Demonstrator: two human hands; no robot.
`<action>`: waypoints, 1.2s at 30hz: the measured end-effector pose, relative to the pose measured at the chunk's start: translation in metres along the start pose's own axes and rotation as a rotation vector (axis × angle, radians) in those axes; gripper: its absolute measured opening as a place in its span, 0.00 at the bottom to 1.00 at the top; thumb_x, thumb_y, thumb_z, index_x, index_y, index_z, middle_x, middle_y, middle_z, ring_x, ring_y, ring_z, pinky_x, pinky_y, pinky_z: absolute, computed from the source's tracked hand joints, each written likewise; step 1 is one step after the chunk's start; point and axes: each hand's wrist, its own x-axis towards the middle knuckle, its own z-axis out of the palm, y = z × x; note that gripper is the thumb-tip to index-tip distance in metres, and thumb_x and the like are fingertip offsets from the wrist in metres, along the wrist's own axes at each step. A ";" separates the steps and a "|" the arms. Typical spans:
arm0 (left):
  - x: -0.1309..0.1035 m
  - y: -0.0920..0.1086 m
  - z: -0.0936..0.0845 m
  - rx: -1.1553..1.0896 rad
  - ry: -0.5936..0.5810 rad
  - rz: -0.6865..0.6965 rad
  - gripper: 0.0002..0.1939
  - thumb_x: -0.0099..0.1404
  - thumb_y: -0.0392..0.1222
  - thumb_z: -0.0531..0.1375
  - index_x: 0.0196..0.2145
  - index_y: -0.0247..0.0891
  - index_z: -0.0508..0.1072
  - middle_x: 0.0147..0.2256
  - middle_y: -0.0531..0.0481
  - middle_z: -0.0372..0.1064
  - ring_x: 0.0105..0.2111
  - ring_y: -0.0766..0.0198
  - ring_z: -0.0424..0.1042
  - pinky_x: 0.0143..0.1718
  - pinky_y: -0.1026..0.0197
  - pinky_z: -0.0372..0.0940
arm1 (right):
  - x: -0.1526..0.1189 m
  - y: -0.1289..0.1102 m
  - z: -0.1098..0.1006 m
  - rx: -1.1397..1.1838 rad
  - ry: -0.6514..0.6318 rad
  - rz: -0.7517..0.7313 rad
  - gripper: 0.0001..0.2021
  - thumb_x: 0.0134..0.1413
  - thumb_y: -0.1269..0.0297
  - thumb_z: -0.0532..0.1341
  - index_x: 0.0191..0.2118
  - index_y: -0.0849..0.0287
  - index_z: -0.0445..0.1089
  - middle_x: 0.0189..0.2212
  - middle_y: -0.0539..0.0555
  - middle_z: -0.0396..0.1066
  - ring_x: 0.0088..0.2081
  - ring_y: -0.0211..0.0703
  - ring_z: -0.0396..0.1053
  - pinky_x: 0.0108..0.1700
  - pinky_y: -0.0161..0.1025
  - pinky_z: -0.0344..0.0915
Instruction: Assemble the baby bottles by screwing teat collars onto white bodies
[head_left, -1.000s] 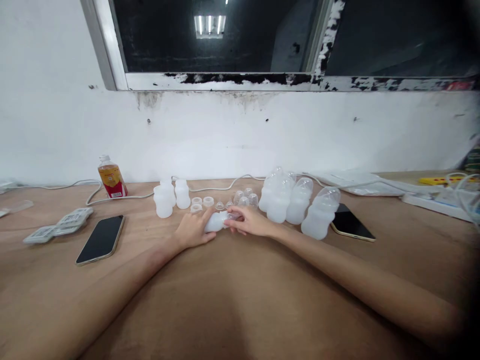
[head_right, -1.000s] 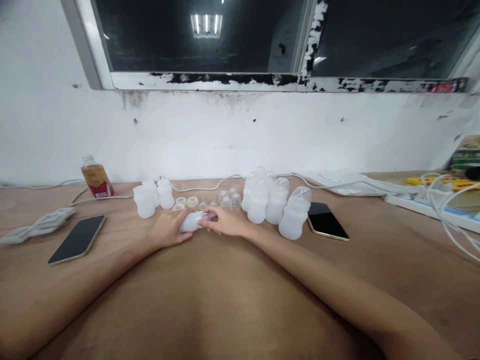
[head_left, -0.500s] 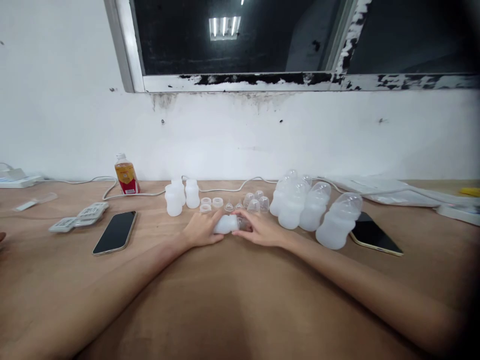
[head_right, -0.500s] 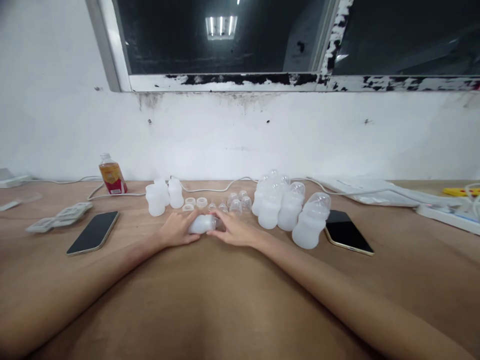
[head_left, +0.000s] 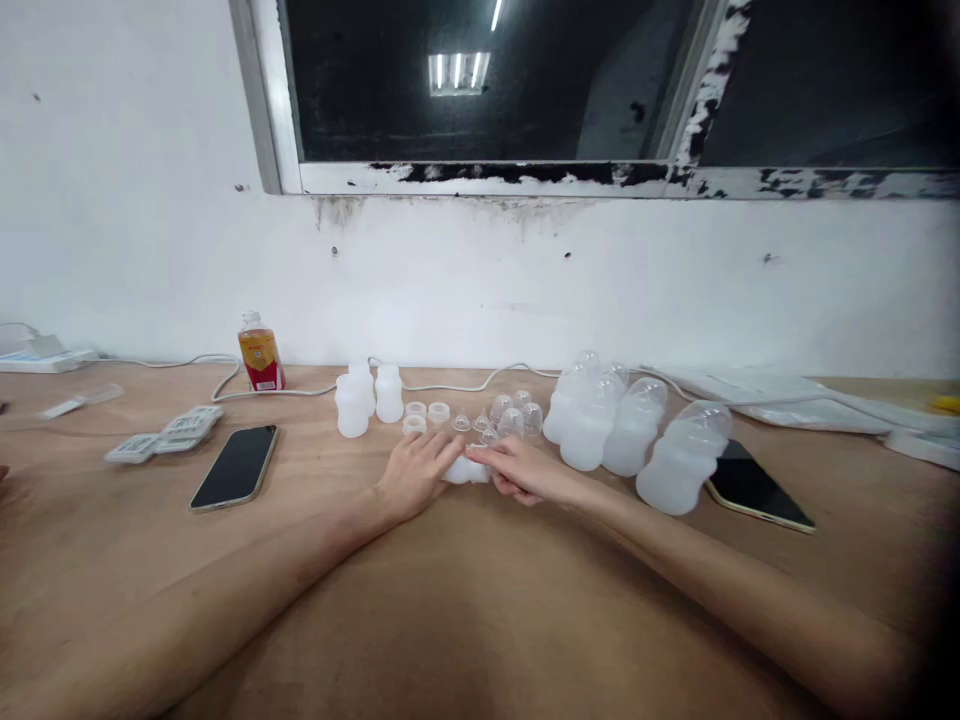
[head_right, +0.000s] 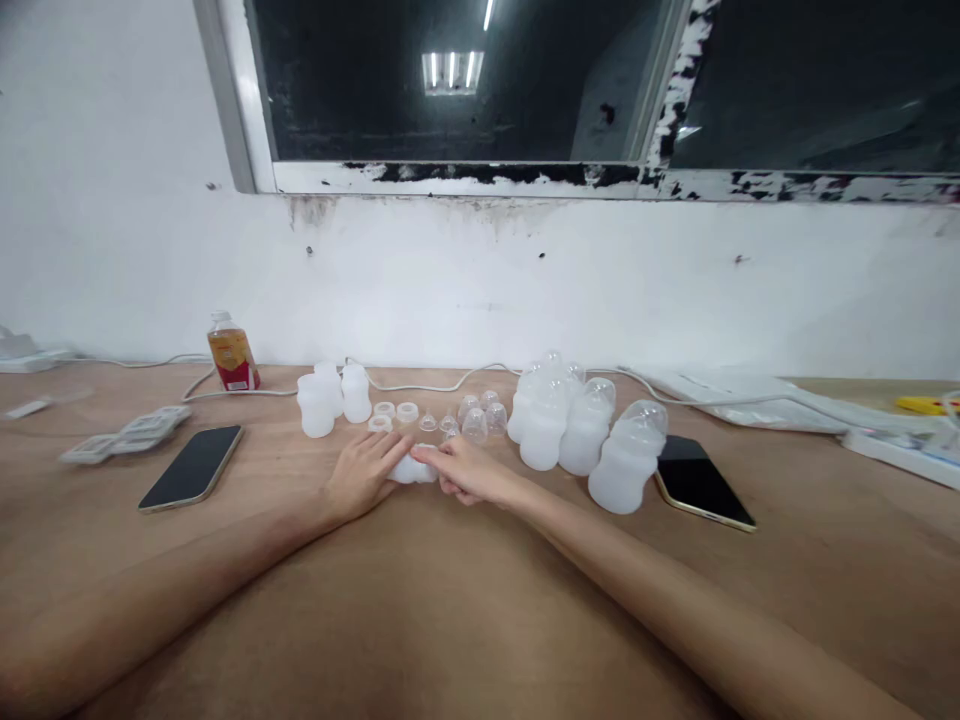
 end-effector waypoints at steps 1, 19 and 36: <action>-0.001 -0.003 0.001 0.016 0.051 0.020 0.16 0.58 0.36 0.50 0.46 0.36 0.58 0.36 0.47 0.65 0.37 0.60 0.64 0.36 0.60 0.57 | -0.003 -0.003 0.002 0.018 0.002 -0.001 0.21 0.45 0.45 0.50 0.20 0.60 0.54 0.10 0.43 0.52 0.09 0.25 0.47 0.10 0.26 0.39; 0.006 -0.040 0.029 -0.637 0.206 -0.665 0.23 0.51 0.50 0.56 0.42 0.35 0.60 0.36 0.48 0.66 0.35 0.59 0.66 0.33 0.61 0.61 | 0.020 0.018 -0.025 -1.042 0.746 -0.299 0.19 0.55 0.66 0.45 0.52 0.65 0.52 0.53 0.63 0.50 0.45 0.49 0.60 0.41 0.41 0.59; 0.003 -0.010 0.003 -0.222 -0.075 -0.012 0.12 0.55 0.44 0.53 0.36 0.37 0.62 0.34 0.46 0.65 0.37 0.57 0.64 0.38 0.57 0.58 | -0.012 -0.002 -0.003 -1.236 0.307 0.047 0.12 0.47 0.73 0.50 0.33 0.71 0.69 0.34 0.69 0.66 0.35 0.53 0.67 0.32 0.42 0.62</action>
